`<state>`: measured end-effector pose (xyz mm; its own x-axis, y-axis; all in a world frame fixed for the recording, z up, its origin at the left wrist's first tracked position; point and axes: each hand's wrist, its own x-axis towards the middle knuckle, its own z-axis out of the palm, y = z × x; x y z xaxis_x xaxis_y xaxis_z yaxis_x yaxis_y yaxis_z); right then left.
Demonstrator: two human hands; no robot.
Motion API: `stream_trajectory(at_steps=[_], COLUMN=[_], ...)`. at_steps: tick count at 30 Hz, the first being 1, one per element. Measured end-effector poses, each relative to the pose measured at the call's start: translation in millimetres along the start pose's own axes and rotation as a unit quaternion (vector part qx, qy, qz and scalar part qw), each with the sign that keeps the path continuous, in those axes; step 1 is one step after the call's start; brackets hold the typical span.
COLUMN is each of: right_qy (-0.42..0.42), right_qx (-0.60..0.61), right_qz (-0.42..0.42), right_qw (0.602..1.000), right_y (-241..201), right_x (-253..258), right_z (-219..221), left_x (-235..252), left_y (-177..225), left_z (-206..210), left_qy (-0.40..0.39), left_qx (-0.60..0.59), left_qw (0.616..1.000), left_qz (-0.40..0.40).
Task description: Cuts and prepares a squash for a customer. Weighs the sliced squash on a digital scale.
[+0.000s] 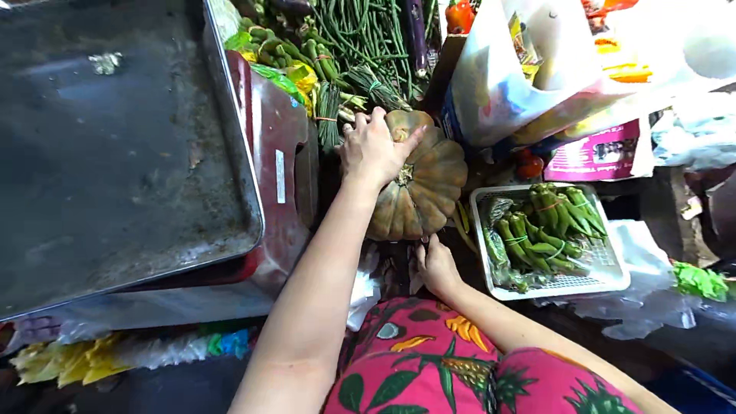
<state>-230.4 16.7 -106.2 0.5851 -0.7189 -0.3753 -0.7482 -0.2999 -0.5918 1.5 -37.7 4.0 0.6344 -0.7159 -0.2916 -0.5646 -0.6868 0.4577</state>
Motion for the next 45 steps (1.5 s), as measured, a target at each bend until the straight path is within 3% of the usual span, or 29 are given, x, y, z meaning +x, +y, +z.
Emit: stream_trajectory(at_steps=[7,13,16,20,25,28,31,35,38,40,45], right_qy=[0.105,-0.007,-0.048,-0.013,-0.008,-0.026,-0.038,-0.14,-0.191,-0.214,-0.228], right_qx=[0.048,0.171,0.16,0.14,0.145,0.164,0.173,0.186,0.164,0.126,0.002], right_qz=[-0.057,0.029,0.081,0.03,0.015,0.044,0.019,0.026,0.017,0.026,0.048], right_qw=[0.992,0.985,0.983,0.99,0.989,0.985,0.984,0.972,0.968,0.968,0.972], right_y=[25,43,47,54,54,43,28,-15,-50,-75,-129], right_x=[30,9,15,32,54,36,-4,-57,-63,-59,-43], right_z=[47,16,20,45,49,32,-10,-84,-136,-158,-185], left_x=[21,1,-14,-11,7,12,20,-12,-66,-94,-84], left_y=[0,1,0,1,-3,-7,0,9,13,17,20], left_z=[2,9,18,18,11,11,0,-35,-56,-53,-31], left_qy=[-0.02,-0.015,-0.011,0.006,-0.053,-0.066,-0.112,-0.187,-0.107,-0.019,0.162], left_qx=[0.013,0.018,0.015,0.024,-0.004,-0.031,-0.034,-0.067,-0.125,-0.089,0.026], left_qw=[1.0,1.0,1.0,1.0,0.998,0.996,0.991,0.98,0.983,0.988,0.975], left_qz=[0.002,0.017,-0.002,0.016,-0.035,-0.057,-0.067,0.008,0.087,0.128,0.15])
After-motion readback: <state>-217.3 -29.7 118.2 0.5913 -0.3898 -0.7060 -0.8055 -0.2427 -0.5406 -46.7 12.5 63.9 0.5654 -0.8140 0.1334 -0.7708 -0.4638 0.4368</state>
